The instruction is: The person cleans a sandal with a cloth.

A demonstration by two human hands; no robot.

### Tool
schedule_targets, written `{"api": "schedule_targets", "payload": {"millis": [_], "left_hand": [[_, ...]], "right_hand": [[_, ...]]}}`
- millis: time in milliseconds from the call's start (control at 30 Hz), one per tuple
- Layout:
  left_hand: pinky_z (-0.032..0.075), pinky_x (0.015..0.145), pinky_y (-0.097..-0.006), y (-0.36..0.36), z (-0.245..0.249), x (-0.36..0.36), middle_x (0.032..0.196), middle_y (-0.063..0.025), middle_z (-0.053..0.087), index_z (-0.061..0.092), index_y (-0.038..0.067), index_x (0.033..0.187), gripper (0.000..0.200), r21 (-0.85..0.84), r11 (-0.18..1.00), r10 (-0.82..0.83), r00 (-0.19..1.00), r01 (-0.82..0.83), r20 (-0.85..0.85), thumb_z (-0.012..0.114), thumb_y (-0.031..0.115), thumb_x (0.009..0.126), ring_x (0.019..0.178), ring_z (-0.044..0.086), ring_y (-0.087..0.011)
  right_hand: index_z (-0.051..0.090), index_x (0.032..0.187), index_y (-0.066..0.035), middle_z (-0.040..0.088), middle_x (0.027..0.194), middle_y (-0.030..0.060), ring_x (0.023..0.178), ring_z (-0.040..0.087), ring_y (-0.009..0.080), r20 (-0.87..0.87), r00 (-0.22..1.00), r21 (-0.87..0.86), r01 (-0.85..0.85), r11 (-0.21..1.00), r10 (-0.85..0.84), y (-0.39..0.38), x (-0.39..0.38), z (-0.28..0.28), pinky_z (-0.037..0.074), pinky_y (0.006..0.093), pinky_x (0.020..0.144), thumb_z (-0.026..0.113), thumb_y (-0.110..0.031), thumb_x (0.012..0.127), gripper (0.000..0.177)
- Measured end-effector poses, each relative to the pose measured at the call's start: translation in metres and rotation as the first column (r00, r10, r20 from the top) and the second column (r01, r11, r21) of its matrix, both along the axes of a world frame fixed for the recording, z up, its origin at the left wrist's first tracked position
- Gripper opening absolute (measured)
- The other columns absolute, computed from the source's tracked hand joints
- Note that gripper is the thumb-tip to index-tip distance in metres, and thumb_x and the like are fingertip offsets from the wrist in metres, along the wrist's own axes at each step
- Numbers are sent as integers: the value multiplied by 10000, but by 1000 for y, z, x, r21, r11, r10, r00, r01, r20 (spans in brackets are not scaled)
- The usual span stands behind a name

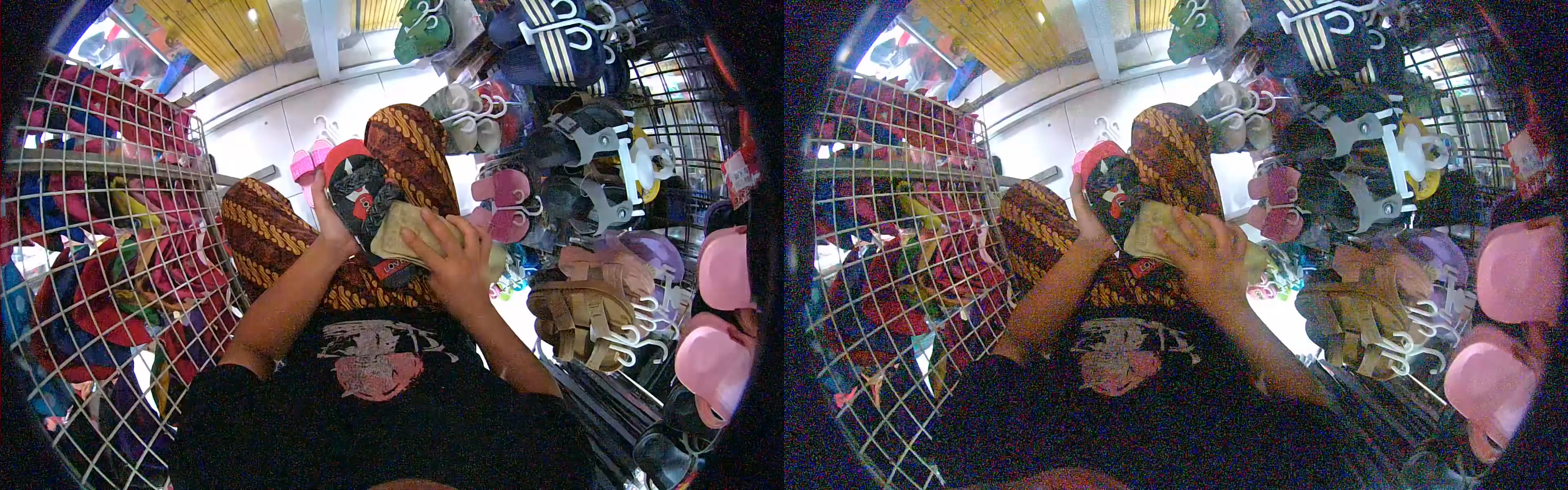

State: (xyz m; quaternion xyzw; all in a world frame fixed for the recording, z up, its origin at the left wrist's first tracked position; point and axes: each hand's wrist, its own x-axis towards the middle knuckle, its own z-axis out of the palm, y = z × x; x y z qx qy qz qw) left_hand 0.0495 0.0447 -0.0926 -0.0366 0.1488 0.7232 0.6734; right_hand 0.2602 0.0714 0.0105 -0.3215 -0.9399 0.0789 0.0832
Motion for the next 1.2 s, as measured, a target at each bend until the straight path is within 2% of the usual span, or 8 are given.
{"api": "schedule_targets", "payload": {"millis": [433, 633, 867, 967, 1000, 1100, 1133, 1200], "left_hand": [[531, 931, -448, 7, 33, 7, 1149, -169, 668, 580, 50, 1266, 796, -242, 957, 94, 960, -160, -264, 313, 710, 910, 1024, 658, -313], [528, 929, -460, 0, 18, 0, 1126, -188, 673, 563, 37, 1282, 768, -74, 994, 73, 995, -78, -66, 312, 668, 923, 1028, 659, -337], [527, 928, -465, -9, 4, -19, 1156, -195, 662, 556, 47, 1305, 845, 22, 1000, 21, 998, -22, 57, 337, 745, 884, 1033, 657, -336], [526, 926, -469, -9, 18, -26, 1148, -197, 662, 547, 42, 1316, 869, 46, 998, -37, 997, 34, 66, 318, 759, 882, 1037, 653, -332], [526, 927, -468, -10, 16, -26, 1177, -192, 650, 524, 36, 1342, 894, 124, 988, -84, 996, 88, -44, 323, 771, 875, 1046, 649, -324], [510, 950, -511, -17, 34, -14, 1219, -161, 641, 537, 59, 1342, 850, -31, 998, -64, 983, 60, -175, 338, 744, 879, 1070, 637, -349], [470, 1015, -514, -16, 27, -13, 1266, -160, 618, 512, 58, 1373, 873, 265, 960, -88, 996, 90, -19, 334, 750, 872, 1121, 617, -358], [468, 1021, -507, -23, 39, -10, 1271, -157, 618, 510, 64, 1377, 888, 13, 993, -104, 934, 115, -342, 343, 764, 857, 1126, 615, -354]], "right_hand": [[594, 1345, -335, 464, 1482, 38, 1210, 456, 321, 80, 994, 38, 73, 997, -76, -16, -24, 1, 343, 509, 986, 614, -28, 749, 671], [574, 1368, -346, 460, 1471, 72, 1209, 467, 340, 72, 997, 35, -4, 999, 2, -9, -14, 2, 343, 514, 992, 590, -37, 770, 673], [577, 1361, -261, 515, 1387, 160, 1223, 532, 321, 143, 975, -473, -85, 877, 171, 19, 33, 20, 413, 429, 1024, 737, -50, 617, 789], [586, 1298, -231, 480, 1446, 129, 1268, 500, 341, -142, 937, -787, 90, 611, -320, 26, 36, 37, 454, 410, 1037, 692, 5, 694, 657], [624, 1208, -163, 571, 1323, 108, 1270, 496, 344, -270, 868, -752, 80, 654, -417, 25, 31, 39, 440, 434, 1051, 667, 54, 672, 580], [648, 1186, -170, 611, 1241, 103, 1251, 508, 315, -337, 929, -393, 9, 919, -153, 33, 20, 59, 426, 439, 1037, 690, 35, 644, 581], [665, 1180, -219, 622, 1218, 51, 1243, 511, 278, -341, 936, -329, -34, 944, -85, 34, 19, 57, 355, 486, 1050, 728, -21, 621, 596], [702, 1131, -217, 648, 1168, 20, 1201, 543, 288, -247, 969, -132, -31, 991, -2, 30, 8, 67, 311, 499, 1057, 753, -85, 623, 527]]}}
